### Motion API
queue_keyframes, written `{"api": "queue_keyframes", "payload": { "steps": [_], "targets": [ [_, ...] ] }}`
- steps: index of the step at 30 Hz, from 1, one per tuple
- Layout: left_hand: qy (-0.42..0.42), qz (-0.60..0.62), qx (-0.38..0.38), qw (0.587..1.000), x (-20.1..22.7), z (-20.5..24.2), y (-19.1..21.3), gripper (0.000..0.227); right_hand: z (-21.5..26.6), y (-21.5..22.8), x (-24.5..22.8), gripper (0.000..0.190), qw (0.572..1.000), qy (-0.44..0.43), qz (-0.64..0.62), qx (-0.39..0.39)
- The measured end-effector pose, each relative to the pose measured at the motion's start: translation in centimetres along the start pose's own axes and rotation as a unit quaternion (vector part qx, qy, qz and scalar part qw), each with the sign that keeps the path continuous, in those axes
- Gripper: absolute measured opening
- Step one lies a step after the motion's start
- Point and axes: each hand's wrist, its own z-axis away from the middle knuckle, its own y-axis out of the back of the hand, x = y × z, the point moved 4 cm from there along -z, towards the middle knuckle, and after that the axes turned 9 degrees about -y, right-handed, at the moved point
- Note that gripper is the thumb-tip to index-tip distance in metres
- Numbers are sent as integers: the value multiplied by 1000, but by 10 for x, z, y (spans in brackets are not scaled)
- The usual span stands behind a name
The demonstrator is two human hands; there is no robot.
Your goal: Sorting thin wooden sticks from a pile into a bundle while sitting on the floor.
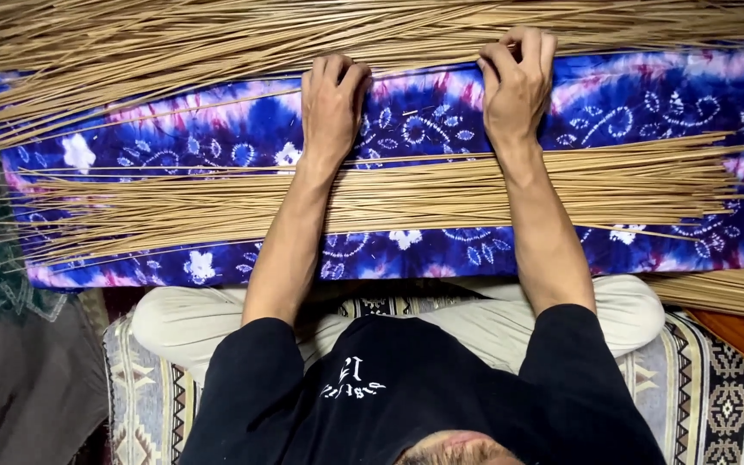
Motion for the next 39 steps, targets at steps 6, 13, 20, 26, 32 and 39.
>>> {"api": "queue_keyframes", "payload": {
  "steps": [6,13,20,26,32,39],
  "targets": [
    [-6,3,37,999,-3,4,5,25,0,14,-14,10,997,38,-7,73],
    [57,-66,85,993,-9,7,19,20,-2,23,-11,7,990,37,-43,126],
    [58,-86,146,984,-4,8,29,28,2,12,5,10,988,44,-43,140],
    [30,-96,184,978,10,3,47,29,1,21,-6,11,991,45,-54,116],
    [9,-103,188,977,10,4,43,32,3,23,-4,15,991,35,-52,119],
    [0,-77,198,977,18,-3,64,27,1,35,-16,24,990,35,-53,126]
  ]
}}
